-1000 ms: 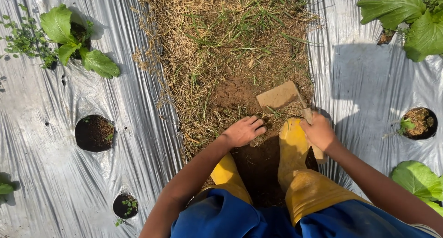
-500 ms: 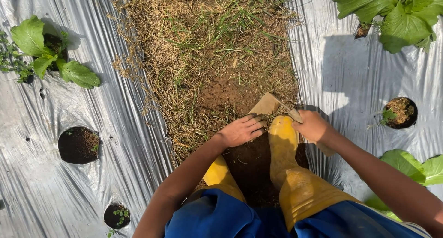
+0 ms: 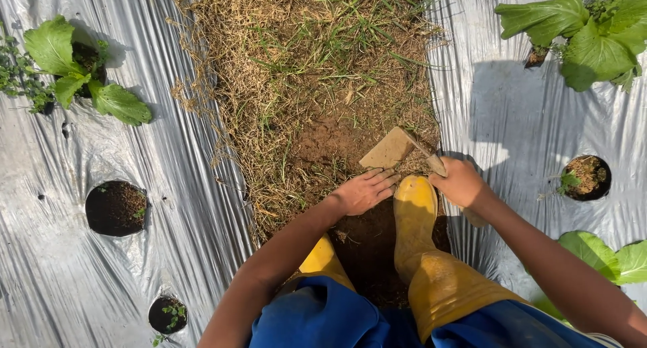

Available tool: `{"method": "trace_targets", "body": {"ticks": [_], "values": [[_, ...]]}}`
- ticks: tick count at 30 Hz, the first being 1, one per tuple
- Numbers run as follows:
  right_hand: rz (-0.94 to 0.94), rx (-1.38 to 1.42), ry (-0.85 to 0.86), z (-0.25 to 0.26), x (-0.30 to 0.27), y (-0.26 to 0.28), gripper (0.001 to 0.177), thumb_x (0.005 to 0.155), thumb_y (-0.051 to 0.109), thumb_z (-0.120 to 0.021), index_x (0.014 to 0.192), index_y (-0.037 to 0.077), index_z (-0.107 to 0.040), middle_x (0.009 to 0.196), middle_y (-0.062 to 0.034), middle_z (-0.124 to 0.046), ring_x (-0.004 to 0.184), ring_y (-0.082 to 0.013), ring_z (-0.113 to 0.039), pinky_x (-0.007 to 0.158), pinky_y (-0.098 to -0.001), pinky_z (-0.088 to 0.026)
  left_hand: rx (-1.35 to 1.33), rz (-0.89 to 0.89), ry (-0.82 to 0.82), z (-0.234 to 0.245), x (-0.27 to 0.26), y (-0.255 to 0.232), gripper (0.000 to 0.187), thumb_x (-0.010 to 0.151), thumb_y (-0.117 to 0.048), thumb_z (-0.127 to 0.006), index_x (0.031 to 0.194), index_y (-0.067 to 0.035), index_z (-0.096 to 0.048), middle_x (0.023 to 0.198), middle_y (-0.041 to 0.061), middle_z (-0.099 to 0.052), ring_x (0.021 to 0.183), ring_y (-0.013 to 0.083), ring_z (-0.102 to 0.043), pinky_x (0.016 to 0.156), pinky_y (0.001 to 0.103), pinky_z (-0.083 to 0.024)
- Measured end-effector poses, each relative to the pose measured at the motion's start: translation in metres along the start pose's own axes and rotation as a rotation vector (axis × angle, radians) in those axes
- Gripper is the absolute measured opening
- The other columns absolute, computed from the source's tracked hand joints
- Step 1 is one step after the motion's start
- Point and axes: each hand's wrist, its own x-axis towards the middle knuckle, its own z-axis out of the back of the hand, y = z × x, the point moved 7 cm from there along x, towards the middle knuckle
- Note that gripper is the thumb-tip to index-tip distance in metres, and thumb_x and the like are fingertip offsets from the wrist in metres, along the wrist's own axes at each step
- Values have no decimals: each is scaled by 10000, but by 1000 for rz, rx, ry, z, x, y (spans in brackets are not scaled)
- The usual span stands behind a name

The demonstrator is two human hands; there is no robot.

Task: The person uses a small hand hoe to remove weeds and dry grass from a narrow strip of soil between two rows of plants covered with plastic mulch. The person repeatedly scrapes the soil surface and pulls out weeds by hand.

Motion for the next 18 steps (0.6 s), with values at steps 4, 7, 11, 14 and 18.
{"method": "trace_targets", "body": {"ticks": [4,7,11,14,18], "values": [[60,223,-181,19,17,-15,236,983,89,-580,1042,-133,-633,630,-172,-616,439,-216,-585,409,-387,-534,-43,-22,-122,-10,-3,0,374,948,-241,-627,1270,-111,-487,1360,83,-541,1306,255,-519,1201,407,-331],[38,351,-309,34,14,-13,149,918,114,-597,909,-35,-606,540,-169,-584,367,-261,-576,395,-406,-517,-79,-35,-156,8,-10,6,177,923,-149,-645,1097,-121,-659,1056,34,-693,1071,185,-636,1002,323,-492],[27,413,-227,-1,21,-32,129,970,63,-532,978,-40,-608,583,-150,-594,389,-224,-581,374,-356,-517,-99,-38,-43,-27,-20,7,148,923,-108,-654,1061,-112,-708,987,56,-732,1005,188,-663,967,334,-532],[16,388,-115,-10,4,-7,127,968,33,-532,951,-71,-602,570,-159,-580,367,-223,-571,353,-362,-522,-121,2,-23,-36,-38,6,147,887,-80,-696,1027,-109,-731,997,60,-734,1013,196,-664,972,342,-534],[0,274,-101,20,-12,35,207,1020,65,-550,1093,-120,-610,609,-150,-575,388,-185,-554,367,-354,-530,-232,90,-125,-33,-60,12,118,907,-79,-709,1020,-92,-740,994,83,-737,999,222,-689,956,361,-556]]}}
